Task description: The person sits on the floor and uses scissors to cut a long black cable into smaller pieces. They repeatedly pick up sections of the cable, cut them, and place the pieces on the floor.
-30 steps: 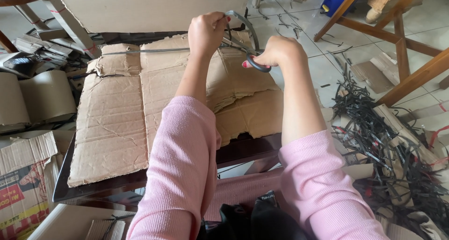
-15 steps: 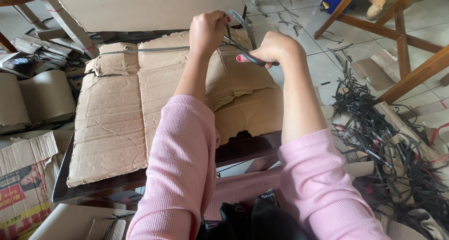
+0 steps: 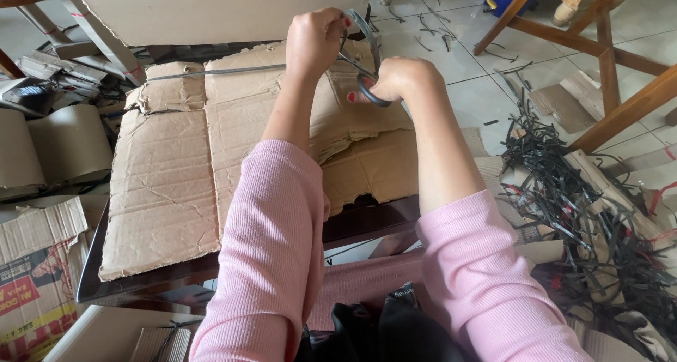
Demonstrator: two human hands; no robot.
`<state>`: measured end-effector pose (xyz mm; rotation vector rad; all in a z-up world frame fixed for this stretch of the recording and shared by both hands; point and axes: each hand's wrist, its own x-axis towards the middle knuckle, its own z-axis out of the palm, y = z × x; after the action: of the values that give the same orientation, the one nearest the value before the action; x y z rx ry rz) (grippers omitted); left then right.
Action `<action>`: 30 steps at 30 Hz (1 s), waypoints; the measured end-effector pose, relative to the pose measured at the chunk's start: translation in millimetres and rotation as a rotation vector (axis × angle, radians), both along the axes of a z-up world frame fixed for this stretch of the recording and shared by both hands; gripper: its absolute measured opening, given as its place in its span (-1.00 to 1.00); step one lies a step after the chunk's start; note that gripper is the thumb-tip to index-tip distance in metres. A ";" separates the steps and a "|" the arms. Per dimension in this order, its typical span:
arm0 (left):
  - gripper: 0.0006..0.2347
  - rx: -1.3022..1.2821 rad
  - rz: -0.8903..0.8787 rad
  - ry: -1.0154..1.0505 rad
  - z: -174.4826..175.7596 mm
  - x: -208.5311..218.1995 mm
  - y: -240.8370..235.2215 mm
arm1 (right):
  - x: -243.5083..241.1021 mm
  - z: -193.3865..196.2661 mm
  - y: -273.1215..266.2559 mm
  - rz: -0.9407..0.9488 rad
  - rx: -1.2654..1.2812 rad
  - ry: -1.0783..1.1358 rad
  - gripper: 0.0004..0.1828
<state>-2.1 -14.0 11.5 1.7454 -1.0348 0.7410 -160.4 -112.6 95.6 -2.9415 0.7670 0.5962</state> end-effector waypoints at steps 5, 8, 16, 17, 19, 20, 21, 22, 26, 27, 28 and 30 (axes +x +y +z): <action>-0.84 -0.020 -0.012 -0.011 2.6 -0.8 -1.9 | -3.8 4.6 10.3 0.030 -0.001 0.058 -0.36; -0.84 -0.024 -0.026 -0.019 4.3 -1.7 -2.9 | -10.0 13.4 18.6 0.058 -0.001 0.108 -0.13; -0.83 0.006 -0.020 -0.030 3.2 -2.9 -4.4 | -12.9 17.0 25.1 0.026 0.039 0.022 -0.38; -0.83 0.008 -0.021 -0.029 3.0 -2.6 -4.2 | -15.6 21.8 27.6 0.025 0.041 0.023 -0.38; -0.83 -0.005 -0.039 -0.048 2.5 -2.2 -4.1 | -21.2 31.2 32.5 -0.019 0.132 -0.017 -0.17; -0.83 -0.003 -0.040 -0.048 3.2 -2.5 -4.0 | -24.5 34.8 33.7 -0.020 0.134 -0.017 -0.17; -0.83 -0.010 -0.040 -0.067 3.9 -2.7 -3.8 | -27.6 38.5 35.0 -0.038 0.163 -0.032 -0.14; -0.83 -0.017 -0.040 -0.087 4.6 -3.0 -3.4 | -30.6 42.2 36.4 -0.056 0.192 -0.048 -0.09; -0.82 -0.040 -0.040 -0.070 11.2 -5.4 -1.5 | -17.4 27.0 18.4 -0.008 0.190 -0.065 -0.21; -0.82 -0.077 -0.066 -0.054 15.9 -8.3 -0.9 | -15.2 23.8 16.7 0.056 0.206 -0.074 -0.21; -0.81 -0.114 -0.091 -0.039 20.6 -11.4 -0.2 | -13.1 20.7 15.0 0.120 0.221 -0.084 -0.18; -0.85 -0.122 -0.070 -0.039 25.6 -11.3 0.5 | -14.3 23.5 11.4 0.087 0.273 -0.127 -0.20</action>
<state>-13.4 -13.5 37.1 1.5885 -1.0491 0.7806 -174.6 -101.3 119.1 -2.7392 0.5030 0.4703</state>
